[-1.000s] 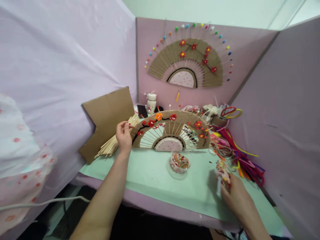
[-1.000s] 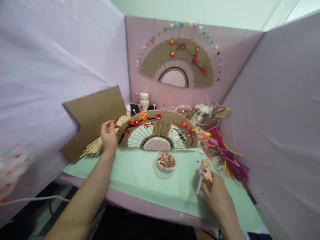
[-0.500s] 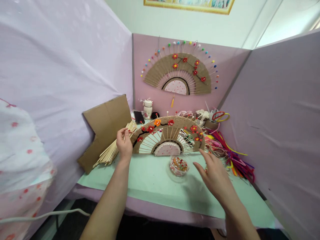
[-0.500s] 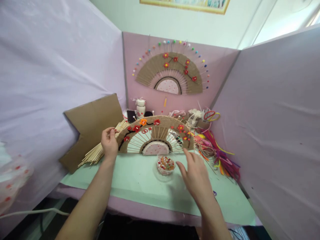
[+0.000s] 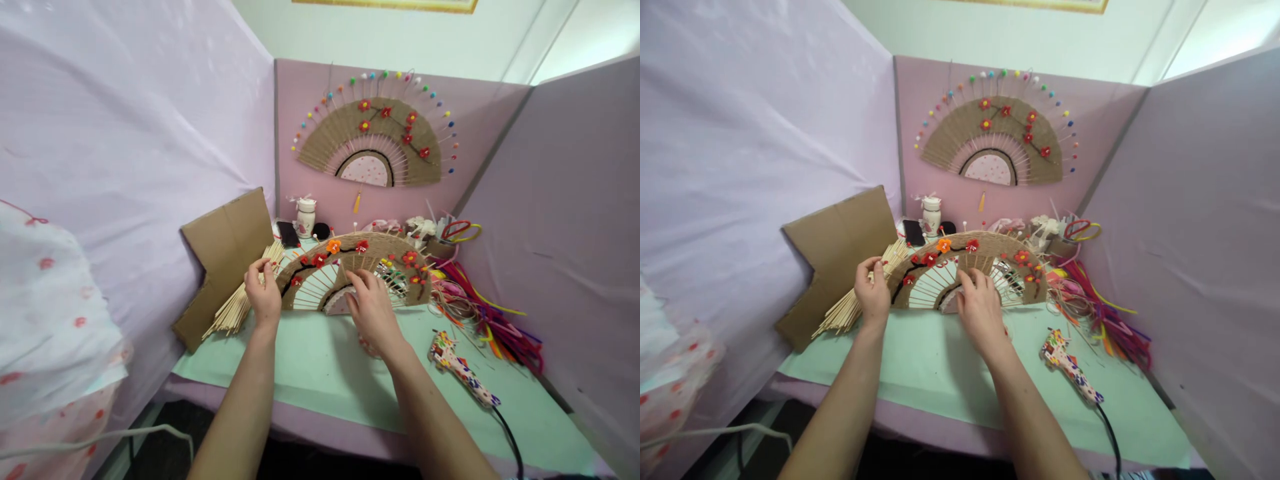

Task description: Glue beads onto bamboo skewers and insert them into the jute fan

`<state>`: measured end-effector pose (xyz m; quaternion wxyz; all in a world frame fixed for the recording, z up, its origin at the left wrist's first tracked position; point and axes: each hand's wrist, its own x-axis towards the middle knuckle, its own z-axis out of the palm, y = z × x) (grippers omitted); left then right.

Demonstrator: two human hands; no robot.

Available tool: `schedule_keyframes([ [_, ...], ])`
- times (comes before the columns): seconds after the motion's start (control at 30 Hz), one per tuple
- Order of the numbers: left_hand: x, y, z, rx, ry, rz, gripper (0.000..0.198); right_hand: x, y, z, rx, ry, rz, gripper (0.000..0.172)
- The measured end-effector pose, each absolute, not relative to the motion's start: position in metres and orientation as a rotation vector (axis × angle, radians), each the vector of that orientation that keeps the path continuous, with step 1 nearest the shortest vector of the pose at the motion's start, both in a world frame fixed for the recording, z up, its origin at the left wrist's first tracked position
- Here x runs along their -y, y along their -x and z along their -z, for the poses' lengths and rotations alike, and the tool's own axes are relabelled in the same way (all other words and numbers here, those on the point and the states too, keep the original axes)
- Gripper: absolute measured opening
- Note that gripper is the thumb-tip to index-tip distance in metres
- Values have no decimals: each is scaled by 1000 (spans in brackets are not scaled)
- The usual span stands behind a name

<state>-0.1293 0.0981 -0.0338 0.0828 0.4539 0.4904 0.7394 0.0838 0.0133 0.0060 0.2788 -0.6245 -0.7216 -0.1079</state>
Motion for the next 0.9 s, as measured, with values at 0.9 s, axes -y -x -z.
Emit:
schedule_keyframes([
  [0.9, -92, 126, 29, -1502, -1367, -2168, 16, -32, -78, 15, 1859, 1675, 272, 44],
])
